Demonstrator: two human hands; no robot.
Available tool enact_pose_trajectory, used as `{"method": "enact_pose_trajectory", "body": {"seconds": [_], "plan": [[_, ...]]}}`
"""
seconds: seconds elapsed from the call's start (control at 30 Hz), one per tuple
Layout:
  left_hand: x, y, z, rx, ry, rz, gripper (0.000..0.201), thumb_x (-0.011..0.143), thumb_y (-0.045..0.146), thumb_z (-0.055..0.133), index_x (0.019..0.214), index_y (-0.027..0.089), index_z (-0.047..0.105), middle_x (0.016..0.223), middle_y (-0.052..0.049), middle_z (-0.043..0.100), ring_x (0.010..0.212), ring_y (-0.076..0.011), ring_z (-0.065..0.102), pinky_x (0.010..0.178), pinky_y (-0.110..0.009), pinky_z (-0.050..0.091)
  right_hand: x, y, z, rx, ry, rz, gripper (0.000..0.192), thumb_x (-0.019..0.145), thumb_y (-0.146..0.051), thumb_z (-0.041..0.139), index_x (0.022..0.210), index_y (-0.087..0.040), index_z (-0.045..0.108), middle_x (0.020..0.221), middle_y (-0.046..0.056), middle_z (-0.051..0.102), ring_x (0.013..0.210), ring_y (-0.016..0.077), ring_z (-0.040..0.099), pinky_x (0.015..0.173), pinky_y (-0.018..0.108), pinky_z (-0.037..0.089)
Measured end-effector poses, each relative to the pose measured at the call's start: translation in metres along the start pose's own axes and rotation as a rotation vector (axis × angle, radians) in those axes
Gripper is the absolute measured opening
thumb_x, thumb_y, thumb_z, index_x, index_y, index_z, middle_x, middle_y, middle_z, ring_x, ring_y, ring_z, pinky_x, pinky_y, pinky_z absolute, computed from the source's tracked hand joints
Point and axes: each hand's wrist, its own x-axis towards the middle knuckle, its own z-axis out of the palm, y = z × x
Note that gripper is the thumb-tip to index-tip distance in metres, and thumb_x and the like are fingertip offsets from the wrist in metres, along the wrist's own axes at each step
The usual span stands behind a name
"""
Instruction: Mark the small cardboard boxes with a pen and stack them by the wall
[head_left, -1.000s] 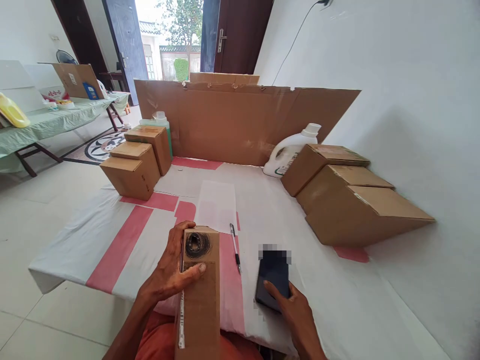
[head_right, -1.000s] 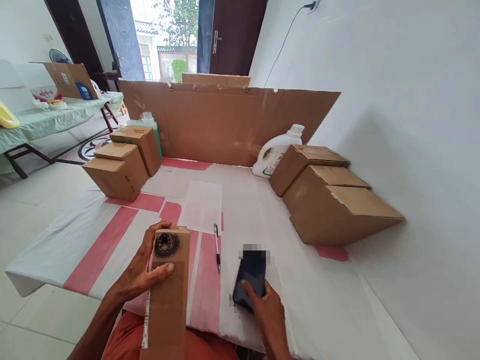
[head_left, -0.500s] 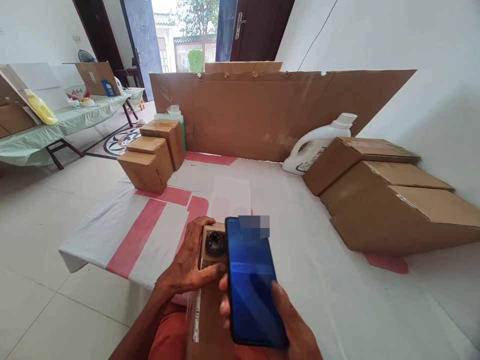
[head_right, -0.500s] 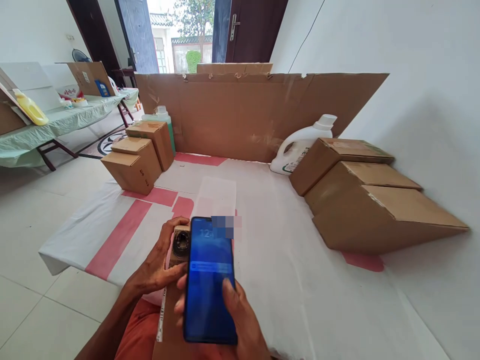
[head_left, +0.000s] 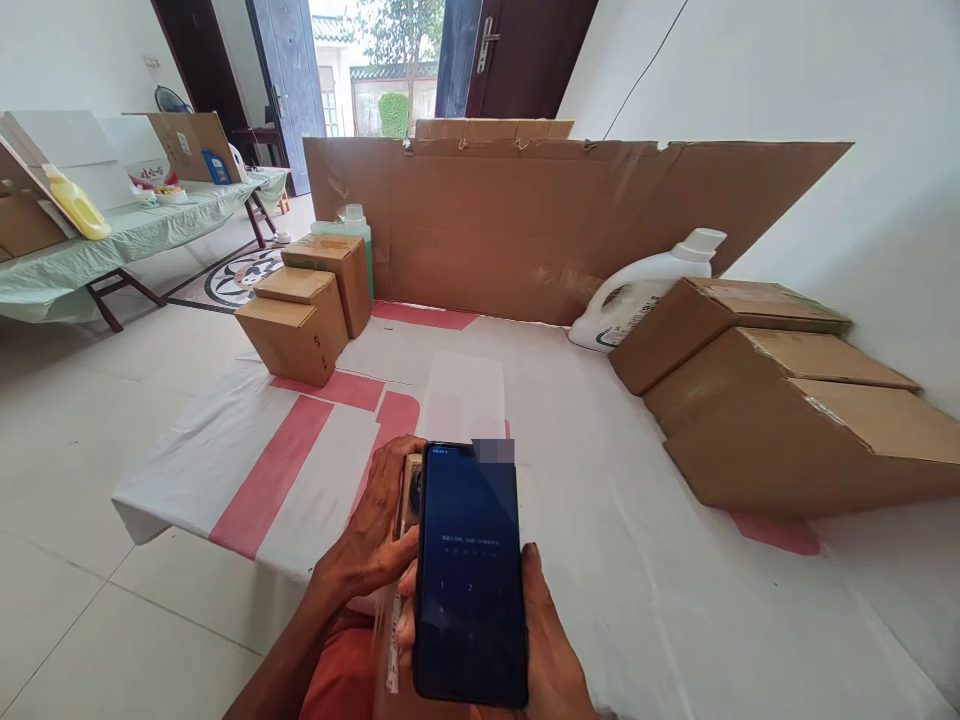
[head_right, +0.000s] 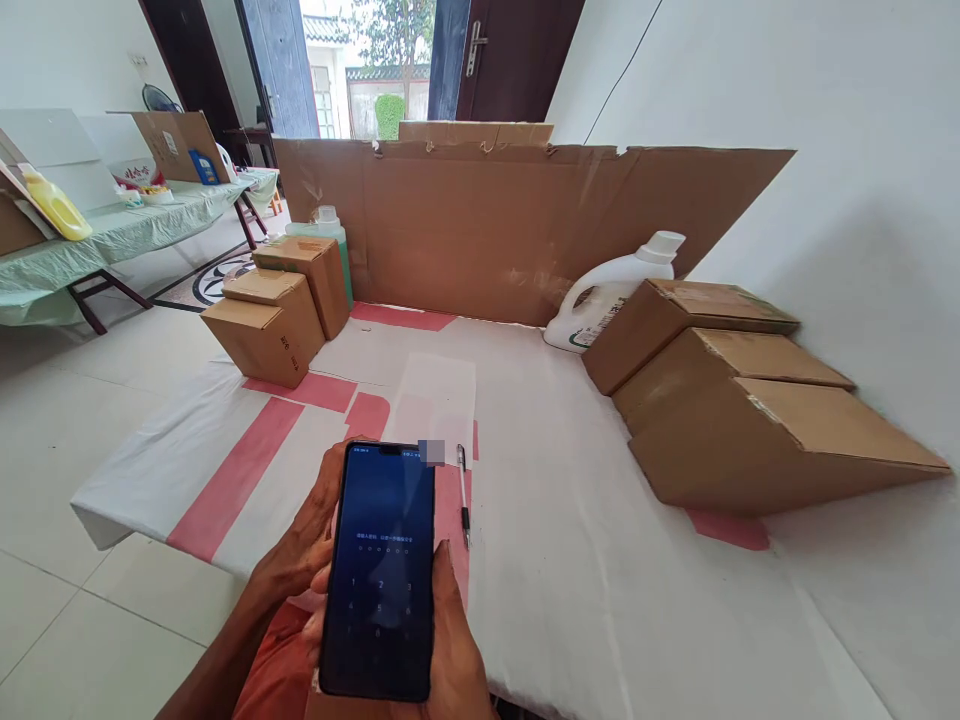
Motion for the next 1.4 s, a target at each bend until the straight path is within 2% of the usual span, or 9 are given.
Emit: {"method": "enact_pose_trajectory", "body": {"seconds": [0.27, 0.47, 0.6, 0.73, 0.97, 1.1, 1.17, 1.27, 1.4], "plan": [[0.000, -0.007, -0.010, -0.067, -0.097, 0.074, 0.066, 0.095, 0.051, 0.060, 0.151, 0.025, 0.039, 0.149, -0.014, 0.048, 0.141, -0.0364, 0.045, 0.120, -0.055, 0.037, -0.007, -0.016, -0.011, -0.083, 0.247, -0.094, 0.083, 0.086, -0.089, 0.049, 0.108, -0.015, 0.081, 0.096, 0.015, 0.081, 0.080, 0.0276, 0.077, 0.082, 0.043, 0.062], [-0.003, -0.013, -0.015, -0.101, -0.069, 0.045, 0.070, 0.093, 0.057, 0.060, 0.151, 0.025, 0.037, 0.148, -0.014, 0.046, 0.137, -0.0377, 0.047, 0.117, -0.056, 0.037, 0.001, -0.048, -0.106, -0.535, 0.842, -0.485, 0.062, 0.072, -0.081, 0.074, 0.084, -0.020, 0.073, 0.078, 0.003, 0.075, 0.079, 0.0256, 0.071, 0.075, 0.038, 0.060], [-0.003, -0.019, -0.018, -0.105, -0.028, -0.002, 0.074, 0.095, 0.060, 0.056, 0.156, 0.024, 0.034, 0.157, -0.016, 0.041, 0.145, -0.0380, 0.042, 0.120, -0.058, 0.033, 0.000, -0.064, -0.169, -1.106, 1.105, -0.436, 0.061, 0.086, -0.083, 0.049, 0.070, -0.025, 0.062, 0.059, 0.002, 0.060, 0.068, 0.0274, 0.063, 0.065, 0.040, 0.054], [0.000, -0.028, -0.019, -0.118, 0.003, -0.058, 0.076, 0.097, 0.060, 0.055, 0.159, 0.023, 0.031, 0.168, -0.015, 0.032, 0.157, -0.0365, 0.028, 0.128, -0.058, 0.023, -0.007, -0.074, -0.190, -1.374, 1.233, -0.360, 0.053, 0.090, -0.075, 0.040, 0.066, -0.030, 0.053, 0.055, 0.002, 0.052, 0.064, 0.0308, 0.060, 0.066, 0.045, 0.049], [-0.010, -0.034, -0.013, -0.134, 0.003, -0.086, 0.072, 0.105, 0.060, 0.044, 0.165, 0.025, 0.025, 0.172, -0.014, 0.026, 0.160, -0.0317, 0.025, 0.130, -0.056, 0.024, -0.020, -0.071, -0.181, -1.567, 1.196, -0.254, 0.057, 0.091, -0.063, 0.029, 0.105, -0.019, 0.064, 0.105, 0.024, 0.069, 0.109, 0.0506, 0.065, 0.097, 0.061, 0.048], [-0.040, -0.036, -0.011, -0.158, -0.054, -0.137, 0.072, 0.105, 0.065, 0.036, 0.165, 0.028, 0.028, 0.171, -0.013, 0.031, 0.160, -0.0323, 0.026, 0.130, -0.058, 0.023, -0.029, -0.053, -0.177, -1.678, 1.139, -0.422, 0.051, 0.092, -0.061, 0.036, 0.123, -0.030, 0.063, 0.126, 0.018, 0.061, 0.129, 0.0497, 0.055, 0.109, 0.063, 0.044], [-0.060, -0.042, -0.008, -0.183, -0.063, -0.209, 0.074, 0.103, 0.070, 0.032, 0.165, 0.030, 0.028, 0.171, -0.012, 0.032, 0.158, -0.0335, 0.029, 0.128, -0.059, 0.027, -0.028, -0.032, -0.173, -1.682, 0.859, -0.443, 0.048, 0.089, -0.053, 0.053, 0.132, -0.033, 0.061, 0.135, 0.013, 0.060, 0.133, 0.0441, 0.055, 0.114, 0.058, 0.045], [-0.088, -0.053, 0.001, -0.264, -0.075, -0.299, 0.080, 0.097, 0.078, 0.033, 0.163, 0.033, 0.033, 0.165, -0.012, 0.043, 0.152, -0.0375, 0.040, 0.121, -0.063, 0.038, -0.014, 0.009, -0.158, -1.619, 0.324, -0.272, 0.088, 0.076, -0.037, 0.075, 0.157, -0.029, 0.043, 0.163, 0.011, 0.043, 0.149, 0.0378, 0.044, 0.122, 0.054, 0.040], [-0.110, -0.051, 0.005, -0.324, -0.061, -0.290, 0.085, 0.086, 0.090, 0.034, 0.155, 0.042, 0.046, 0.137, -0.011, 0.068, 0.135, -0.0438, 0.058, 0.107, -0.068, 0.050, 0.017, 0.034, -0.116, -1.570, -0.016, -0.362, 0.113, 0.078, -0.035, 0.082, 0.169, -0.027, 0.015, 0.175, 0.013, 0.019, 0.160, 0.0337, 0.021, 0.127, 0.055, 0.029]]}}
